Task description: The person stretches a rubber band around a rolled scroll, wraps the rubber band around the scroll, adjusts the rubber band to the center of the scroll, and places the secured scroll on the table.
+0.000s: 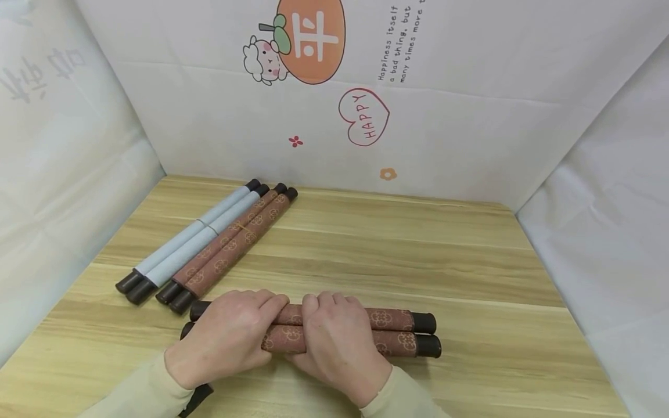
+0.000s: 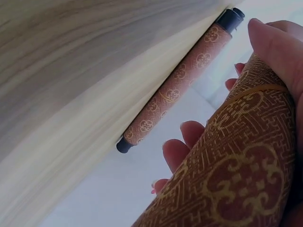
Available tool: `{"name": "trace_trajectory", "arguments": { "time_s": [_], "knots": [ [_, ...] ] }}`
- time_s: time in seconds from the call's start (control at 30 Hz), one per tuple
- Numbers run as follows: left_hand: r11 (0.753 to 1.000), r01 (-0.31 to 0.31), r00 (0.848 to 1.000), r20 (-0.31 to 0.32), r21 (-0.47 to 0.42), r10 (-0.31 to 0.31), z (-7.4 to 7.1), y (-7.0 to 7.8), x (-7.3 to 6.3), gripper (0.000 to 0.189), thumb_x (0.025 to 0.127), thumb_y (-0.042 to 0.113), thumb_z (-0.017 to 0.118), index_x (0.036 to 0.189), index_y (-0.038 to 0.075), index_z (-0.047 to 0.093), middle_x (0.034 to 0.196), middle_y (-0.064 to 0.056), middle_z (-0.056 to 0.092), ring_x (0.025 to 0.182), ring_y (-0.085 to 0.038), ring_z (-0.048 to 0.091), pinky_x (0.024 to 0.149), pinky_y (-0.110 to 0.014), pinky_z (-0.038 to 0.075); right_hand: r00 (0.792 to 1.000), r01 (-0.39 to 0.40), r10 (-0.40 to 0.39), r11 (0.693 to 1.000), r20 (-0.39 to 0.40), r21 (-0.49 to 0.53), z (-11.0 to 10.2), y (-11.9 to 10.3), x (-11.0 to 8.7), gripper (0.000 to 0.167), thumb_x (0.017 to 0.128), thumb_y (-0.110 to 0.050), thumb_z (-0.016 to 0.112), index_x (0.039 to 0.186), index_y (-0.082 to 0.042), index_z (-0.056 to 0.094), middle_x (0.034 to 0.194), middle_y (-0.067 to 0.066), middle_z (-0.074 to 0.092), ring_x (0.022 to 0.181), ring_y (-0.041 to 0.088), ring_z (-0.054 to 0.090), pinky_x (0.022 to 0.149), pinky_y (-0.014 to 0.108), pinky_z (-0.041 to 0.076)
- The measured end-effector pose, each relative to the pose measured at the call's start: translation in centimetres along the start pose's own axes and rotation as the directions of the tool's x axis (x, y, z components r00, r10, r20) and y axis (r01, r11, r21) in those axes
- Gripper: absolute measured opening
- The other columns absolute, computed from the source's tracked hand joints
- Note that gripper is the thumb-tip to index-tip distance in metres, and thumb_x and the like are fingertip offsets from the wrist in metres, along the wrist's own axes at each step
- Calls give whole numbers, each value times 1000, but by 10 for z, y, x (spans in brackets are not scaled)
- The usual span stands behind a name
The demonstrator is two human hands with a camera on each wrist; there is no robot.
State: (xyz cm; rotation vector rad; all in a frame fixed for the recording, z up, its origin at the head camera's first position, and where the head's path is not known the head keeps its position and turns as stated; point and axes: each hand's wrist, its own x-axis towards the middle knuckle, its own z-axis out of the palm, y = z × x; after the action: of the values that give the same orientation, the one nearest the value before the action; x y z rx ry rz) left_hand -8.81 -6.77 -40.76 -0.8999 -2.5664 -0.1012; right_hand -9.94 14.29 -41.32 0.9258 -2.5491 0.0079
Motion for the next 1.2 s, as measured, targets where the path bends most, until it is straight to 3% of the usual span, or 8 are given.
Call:
{"name": "trace_trajectory", "arguments": {
  "time_s": [0.1,0.33,0.47,0.53,0.7,0.8,1.07,1.2],
  "knots": [
    [1000,4,1000,14,7,-4,0,0,0,50,56,30,86,100,13,67,80,2,65,61,-16,61,52,-34,49,1000,-2,2,1000,29,14,0,0,0,76,61,-73,83,97,-10,61,80,4,64,72,24,66,68,39,57],
    [1000,23,997,72,5,-23,-4,-2,1,58,58,32,87,109,10,70,88,0,69,66,-17,64,55,-34,51,965,-74,30,984,260,159,-18,21,-1,124,54,-81,85,147,-5,51,120,14,71,105,32,71,88,48,59],
    [999,45,995,92,-10,-44,-6,-5,0,58,56,31,88,107,12,69,87,1,68,66,-16,64,55,-35,50,939,-109,55,984,339,141,-26,36,-3,122,53,-76,89,148,-10,51,125,10,70,115,31,68,97,51,55],
    [999,45,995,89,-17,-43,-6,-6,0,56,56,30,87,105,12,68,86,2,67,65,-16,63,55,-35,50,942,-86,37,987,333,136,-26,39,-4,113,56,-72,90,144,-10,56,122,8,71,114,29,68,99,51,54],
    [1000,26,997,67,-16,-25,-6,-5,1,53,56,29,87,102,13,67,85,1,67,64,-16,62,53,-35,49,980,23,-54,987,194,159,-18,35,-5,94,59,-68,91,127,-9,64,103,5,74,92,22,71,82,43,59],
    [1000,13,999,53,-6,-13,-5,-4,1,51,56,30,87,100,14,67,84,1,67,62,-17,62,52,-35,49,988,39,-62,987,142,158,-14,30,-6,91,59,-70,90,122,-9,65,97,2,73,85,18,70,76,39,59],
    [1000,8,999,50,10,-8,-3,-1,1,57,55,33,88,104,12,68,85,0,68,62,-17,62,52,-34,49,988,20,-43,988,147,153,-12,21,-4,94,61,-73,87,124,-7,65,102,8,74,91,23,72,81,42,60],
    [1000,9,998,55,14,-10,-3,-1,1,57,55,33,88,104,12,68,85,0,68,63,-17,63,53,-34,49,976,-17,-24,983,219,184,-15,23,-4,106,62,-76,85,135,-3,61,113,11,74,102,26,72,90,44,59]
  ]
}}
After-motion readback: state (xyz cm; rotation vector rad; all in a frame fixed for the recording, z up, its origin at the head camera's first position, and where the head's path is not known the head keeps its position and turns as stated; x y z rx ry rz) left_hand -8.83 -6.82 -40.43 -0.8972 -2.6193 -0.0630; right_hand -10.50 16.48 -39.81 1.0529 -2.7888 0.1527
